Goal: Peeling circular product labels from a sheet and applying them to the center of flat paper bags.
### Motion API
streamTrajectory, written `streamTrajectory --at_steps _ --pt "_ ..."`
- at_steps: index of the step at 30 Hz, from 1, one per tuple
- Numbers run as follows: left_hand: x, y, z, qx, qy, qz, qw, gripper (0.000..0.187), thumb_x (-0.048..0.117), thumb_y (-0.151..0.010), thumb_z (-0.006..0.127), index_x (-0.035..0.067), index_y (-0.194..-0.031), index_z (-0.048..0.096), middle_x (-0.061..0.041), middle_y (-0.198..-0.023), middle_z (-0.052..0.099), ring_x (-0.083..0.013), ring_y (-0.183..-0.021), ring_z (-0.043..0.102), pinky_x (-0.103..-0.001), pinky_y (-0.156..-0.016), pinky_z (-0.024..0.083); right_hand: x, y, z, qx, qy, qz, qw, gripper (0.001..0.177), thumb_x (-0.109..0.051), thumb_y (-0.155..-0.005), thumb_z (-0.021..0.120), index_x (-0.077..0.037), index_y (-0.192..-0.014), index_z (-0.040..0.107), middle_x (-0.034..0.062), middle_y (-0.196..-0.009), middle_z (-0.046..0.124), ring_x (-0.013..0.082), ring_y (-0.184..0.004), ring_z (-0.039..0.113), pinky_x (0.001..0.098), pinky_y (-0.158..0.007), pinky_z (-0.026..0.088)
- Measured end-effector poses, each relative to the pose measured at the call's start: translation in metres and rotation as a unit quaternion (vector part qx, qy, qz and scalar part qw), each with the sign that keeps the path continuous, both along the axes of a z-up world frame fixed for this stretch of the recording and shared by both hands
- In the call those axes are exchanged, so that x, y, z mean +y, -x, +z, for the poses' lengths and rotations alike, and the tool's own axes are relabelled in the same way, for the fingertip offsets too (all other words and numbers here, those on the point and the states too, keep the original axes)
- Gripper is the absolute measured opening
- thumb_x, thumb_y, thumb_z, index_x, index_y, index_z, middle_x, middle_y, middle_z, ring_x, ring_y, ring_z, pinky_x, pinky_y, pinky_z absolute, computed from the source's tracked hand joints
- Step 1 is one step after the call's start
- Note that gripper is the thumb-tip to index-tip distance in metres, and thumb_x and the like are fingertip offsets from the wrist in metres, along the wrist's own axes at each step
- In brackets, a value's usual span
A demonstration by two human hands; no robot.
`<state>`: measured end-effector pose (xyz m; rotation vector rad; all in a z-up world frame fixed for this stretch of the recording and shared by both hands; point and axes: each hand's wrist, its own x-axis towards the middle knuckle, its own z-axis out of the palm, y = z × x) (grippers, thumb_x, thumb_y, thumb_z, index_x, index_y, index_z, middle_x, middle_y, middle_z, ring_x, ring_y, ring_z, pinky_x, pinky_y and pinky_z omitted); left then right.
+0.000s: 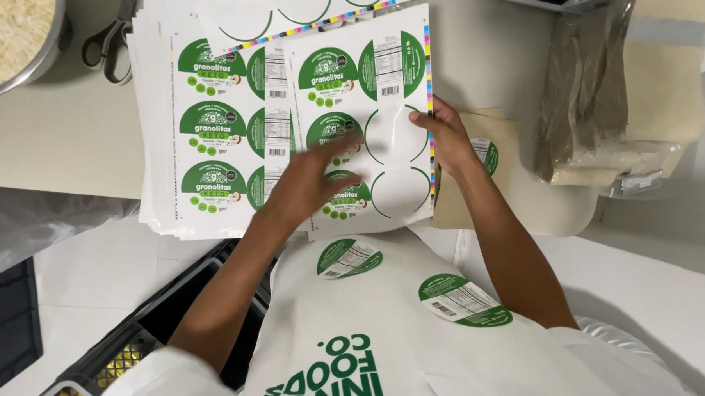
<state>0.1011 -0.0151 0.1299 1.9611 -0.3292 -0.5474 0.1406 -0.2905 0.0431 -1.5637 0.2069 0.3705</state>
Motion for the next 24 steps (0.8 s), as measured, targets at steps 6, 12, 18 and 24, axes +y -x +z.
streamTrajectory --at_steps 6,12,18,24 --pt "-0.051 -0.068 -0.088 -0.435 -0.082 -0.005 0.897 0.062 0.033 -0.106 0.077 0.011 -0.154 0.046 -0.009 -0.162 0.042 -0.0225 -0.153 0.034 -0.065 -0.125 0.027 0.018 -0.001 0.061 0.032 -0.005 0.044 0.999 0.037 -0.018 -0.093 0.071 -0.009 -0.129 0.064 0.0030 -0.117 0.074 0.0157 -0.103 0.071 0.0306 -0.091 0.058" --pt "-0.053 -0.063 -0.068 -0.430 0.114 0.040 0.895 0.017 0.009 -0.105 0.066 0.005 -0.120 0.072 -0.013 -0.127 0.073 -0.0297 -0.122 0.070 -0.057 -0.120 0.036 0.021 -0.007 0.078 -0.034 0.019 0.050 0.998 0.029 -0.022 -0.094 0.072 -0.004 -0.116 0.070 0.0079 -0.118 0.074 0.0183 -0.105 0.070 0.0311 -0.091 0.058" --pt "-0.043 -0.064 -0.057 -0.237 0.196 0.187 0.933 0.014 0.027 -0.104 0.065 0.022 -0.113 0.075 0.001 -0.122 0.075 -0.0211 -0.124 0.070 -0.050 -0.121 0.032 0.022 -0.014 0.076 -0.025 0.052 0.089 0.994 0.018 -0.026 -0.098 0.072 -0.009 -0.095 0.070 -0.0060 -0.089 0.066 0.0064 -0.081 0.057 0.0228 -0.072 0.046" --pt "0.040 -0.101 -0.022 -0.052 0.412 0.566 0.712 0.036 0.037 -0.081 0.081 0.008 -0.101 0.076 -0.009 -0.094 0.080 -0.0226 -0.089 0.077 -0.035 -0.072 0.070 -0.011 -0.058 0.072 -0.009 0.051 -0.013 0.999 0.009 -0.015 -0.092 0.079 -0.011 -0.094 0.071 -0.0056 -0.085 0.071 0.0061 -0.070 0.066 0.0233 -0.064 0.055"
